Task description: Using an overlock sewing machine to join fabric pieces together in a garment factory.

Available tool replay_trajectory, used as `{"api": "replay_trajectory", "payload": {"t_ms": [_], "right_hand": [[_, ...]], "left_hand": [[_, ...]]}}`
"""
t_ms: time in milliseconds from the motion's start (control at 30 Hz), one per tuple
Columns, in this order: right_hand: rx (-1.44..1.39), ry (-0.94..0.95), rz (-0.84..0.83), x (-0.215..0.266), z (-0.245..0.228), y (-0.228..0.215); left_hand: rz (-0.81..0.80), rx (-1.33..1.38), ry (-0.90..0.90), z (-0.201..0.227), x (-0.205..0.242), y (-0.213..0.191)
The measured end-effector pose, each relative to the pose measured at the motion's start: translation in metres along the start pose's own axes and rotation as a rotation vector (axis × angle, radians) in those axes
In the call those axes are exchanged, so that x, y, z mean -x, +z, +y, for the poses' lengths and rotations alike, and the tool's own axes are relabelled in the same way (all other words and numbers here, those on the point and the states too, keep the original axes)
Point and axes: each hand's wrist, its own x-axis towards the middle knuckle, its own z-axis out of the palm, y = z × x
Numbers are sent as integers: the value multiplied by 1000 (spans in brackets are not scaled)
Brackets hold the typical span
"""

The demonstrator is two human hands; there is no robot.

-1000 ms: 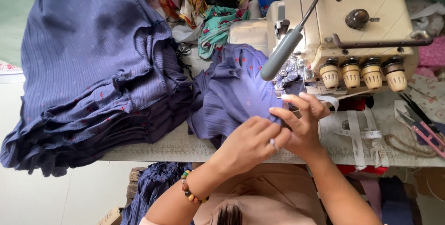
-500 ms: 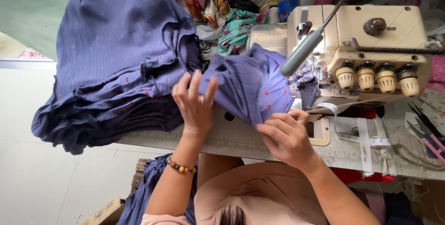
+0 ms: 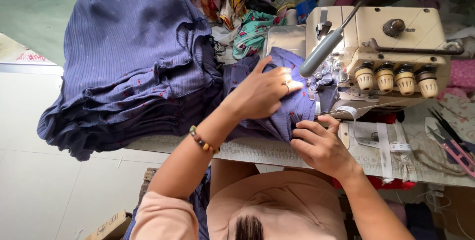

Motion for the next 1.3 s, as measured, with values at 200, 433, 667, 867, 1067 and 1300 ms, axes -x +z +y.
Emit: {"api": "replay_trajectory", "payload": {"t_ms": [200, 433, 667, 867, 1067, 1300], "right_hand": [[-199, 136, 38, -9, 4, -7], [-393, 209, 68, -31, 27, 1], [-553, 146, 5, -93, -2, 0], [-632, 270, 28, -91, -2, 14], [-529, 188, -77, -104, -16, 2], [-500, 249, -124, -99, -14, 10]], "left_hand": [[-1, 42, 33, -9, 21, -50], [-102, 457, -53, 11, 64, -123], [-86, 203, -178, 31, 96, -147], [-113, 52, -307, 29, 115, -139], [-203, 133, -390, 25, 114, -137], [-225, 85, -400, 27, 111, -139]]}}
